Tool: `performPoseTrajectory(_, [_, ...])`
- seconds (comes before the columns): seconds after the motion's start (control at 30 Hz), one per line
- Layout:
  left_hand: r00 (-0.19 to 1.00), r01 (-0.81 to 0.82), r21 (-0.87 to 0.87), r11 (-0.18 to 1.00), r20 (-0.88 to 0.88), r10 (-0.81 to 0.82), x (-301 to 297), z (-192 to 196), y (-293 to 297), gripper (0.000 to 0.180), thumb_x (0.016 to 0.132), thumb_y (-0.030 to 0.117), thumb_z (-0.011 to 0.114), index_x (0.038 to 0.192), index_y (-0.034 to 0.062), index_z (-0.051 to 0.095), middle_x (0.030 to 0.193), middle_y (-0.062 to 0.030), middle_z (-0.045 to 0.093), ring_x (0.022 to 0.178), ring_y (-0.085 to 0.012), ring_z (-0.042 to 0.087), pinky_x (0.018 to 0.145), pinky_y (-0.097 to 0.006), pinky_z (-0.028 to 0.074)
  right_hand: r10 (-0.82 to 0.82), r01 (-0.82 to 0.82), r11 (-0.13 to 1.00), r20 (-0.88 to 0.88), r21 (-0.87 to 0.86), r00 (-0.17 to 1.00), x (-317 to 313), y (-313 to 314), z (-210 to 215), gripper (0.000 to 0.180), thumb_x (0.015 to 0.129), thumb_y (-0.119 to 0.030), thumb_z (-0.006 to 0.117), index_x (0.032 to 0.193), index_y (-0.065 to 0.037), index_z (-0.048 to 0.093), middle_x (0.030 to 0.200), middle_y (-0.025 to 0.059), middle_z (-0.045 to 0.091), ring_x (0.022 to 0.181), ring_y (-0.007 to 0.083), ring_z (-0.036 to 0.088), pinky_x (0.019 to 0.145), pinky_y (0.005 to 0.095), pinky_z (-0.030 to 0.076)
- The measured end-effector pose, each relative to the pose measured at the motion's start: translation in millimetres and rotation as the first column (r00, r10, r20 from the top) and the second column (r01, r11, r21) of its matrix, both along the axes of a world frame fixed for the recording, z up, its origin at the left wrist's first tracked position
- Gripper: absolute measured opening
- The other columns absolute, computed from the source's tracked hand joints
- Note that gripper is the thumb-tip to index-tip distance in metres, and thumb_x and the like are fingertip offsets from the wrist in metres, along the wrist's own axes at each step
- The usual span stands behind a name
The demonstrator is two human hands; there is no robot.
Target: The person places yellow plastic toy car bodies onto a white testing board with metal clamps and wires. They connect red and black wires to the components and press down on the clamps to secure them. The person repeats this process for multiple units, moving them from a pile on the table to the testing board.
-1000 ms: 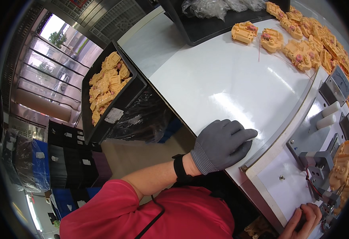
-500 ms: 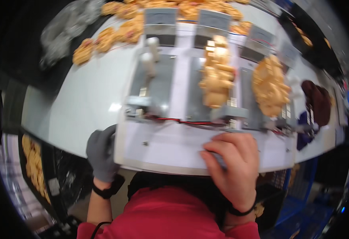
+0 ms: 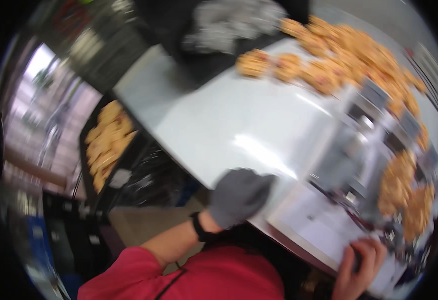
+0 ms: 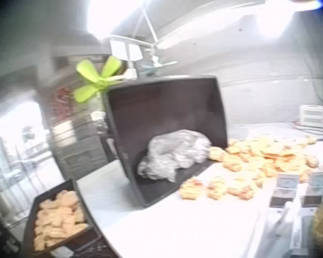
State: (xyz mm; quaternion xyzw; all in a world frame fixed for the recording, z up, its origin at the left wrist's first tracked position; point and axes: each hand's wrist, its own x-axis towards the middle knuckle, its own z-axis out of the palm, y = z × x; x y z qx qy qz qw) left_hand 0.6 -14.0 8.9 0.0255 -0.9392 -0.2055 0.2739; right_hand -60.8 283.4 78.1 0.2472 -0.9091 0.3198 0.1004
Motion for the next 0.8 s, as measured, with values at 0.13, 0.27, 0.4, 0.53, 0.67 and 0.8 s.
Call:
performPoseTrajectory(0.13, [0.997, -0.043, 0.017, 0.999, -0.068, 0.044, 3.3, -5.6, 3.2, 0.019, 0.089, 0.019, 0.065, 0.106, 0.0113, 0.066, 0.077, -0.0056, 0.056, 0.070, -0.0246, 0.058, 0.064, -0.038, 0.046, 0.100, -0.099, 0.995, -0.136, 0.013, 0.986, -1.0, -9.6, 6.3, 0.011, 0.092, -0.003, 0.069, 0.101, 0.004, 0.068, 0.098, 0.0135, 0.061, 0.083, 0.0239, 0.061, 0.067, 0.0337, 0.051])
performPoseTrajectory(0.27, [0.994, -0.060, 0.040, 0.997, -0.089, 0.064, 7.5, -7.4, 4.2, 0.018, 0.090, 0.020, 0.063, 0.105, 0.0097, 0.065, 0.078, -0.0066, 0.056, 0.071, -0.0250, 0.058, 0.065, -0.039, 0.047, 0.163, -0.151, 0.986, -0.196, 0.071, 0.967, -5.1, -10.6, 8.5, 0.012, 0.094, -0.007, 0.068, 0.100, 0.003, 0.068, 0.096, 0.0145, 0.062, 0.083, 0.0262, 0.061, 0.068, 0.0352, 0.051])
performPoseTrajectory(0.4, [0.994, -0.048, 0.033, 0.998, -0.100, 0.051, 4.8, -7.1, 3.4, 0.017, 0.091, 0.020, 0.062, 0.104, 0.0091, 0.064, 0.078, -0.0073, 0.056, 0.072, -0.0255, 0.058, 0.066, -0.039, 0.048, 0.130, -0.123, 0.991, -0.195, 0.045, 0.972, -3.1, -11.9, 8.3, 0.012, 0.095, -0.008, 0.067, 0.100, 0.003, 0.069, 0.095, 0.0150, 0.062, 0.083, 0.0272, 0.061, 0.069, 0.0363, 0.051])
performPoseTrajectory(0.53, [0.994, -0.050, 0.033, 0.998, -0.091, 0.053, 5.3, -6.2, 2.7, 0.016, 0.091, 0.020, 0.062, 0.103, 0.0089, 0.063, 0.079, -0.0077, 0.056, 0.072, -0.0259, 0.058, 0.067, -0.039, 0.048, 0.123, -0.114, 0.992, -0.208, 0.056, 0.970, -3.3, -12.5, 7.2, 0.011, 0.094, -0.007, 0.067, 0.100, 0.003, 0.069, 0.095, 0.0149, 0.062, 0.083, 0.0274, 0.061, 0.070, 0.0363, 0.051])
performPoseTrajectory(0.67, [0.993, -0.043, 0.044, 0.998, -0.108, 0.048, 5.6, -8.3, 3.3, 0.016, 0.091, 0.020, 0.062, 0.103, 0.0090, 0.063, 0.079, -0.0080, 0.056, 0.071, -0.0263, 0.058, 0.067, -0.040, 0.048, 0.134, -0.125, 0.991, -0.212, 0.057, 0.968, -0.2, -13.9, 9.8, 0.011, 0.095, -0.007, 0.067, 0.099, 0.003, 0.068, 0.095, 0.0147, 0.062, 0.084, 0.0276, 0.061, 0.070, 0.0366, 0.051])
performPoseTrajectory(0.8, [0.995, -0.037, 0.054, 0.998, -0.090, 0.042, 6.3, -8.6, 3.3, 0.017, 0.092, 0.020, 0.061, 0.104, 0.0092, 0.063, 0.079, -0.0080, 0.056, 0.071, -0.0262, 0.058, 0.067, -0.040, 0.048, 0.143, -0.134, 0.989, -0.219, 0.058, 0.965, 0.3, -13.3, 9.5, 0.011, 0.095, -0.007, 0.067, 0.099, 0.003, 0.068, 0.095, 0.0146, 0.062, 0.084, 0.0276, 0.061, 0.070, 0.0367, 0.051])
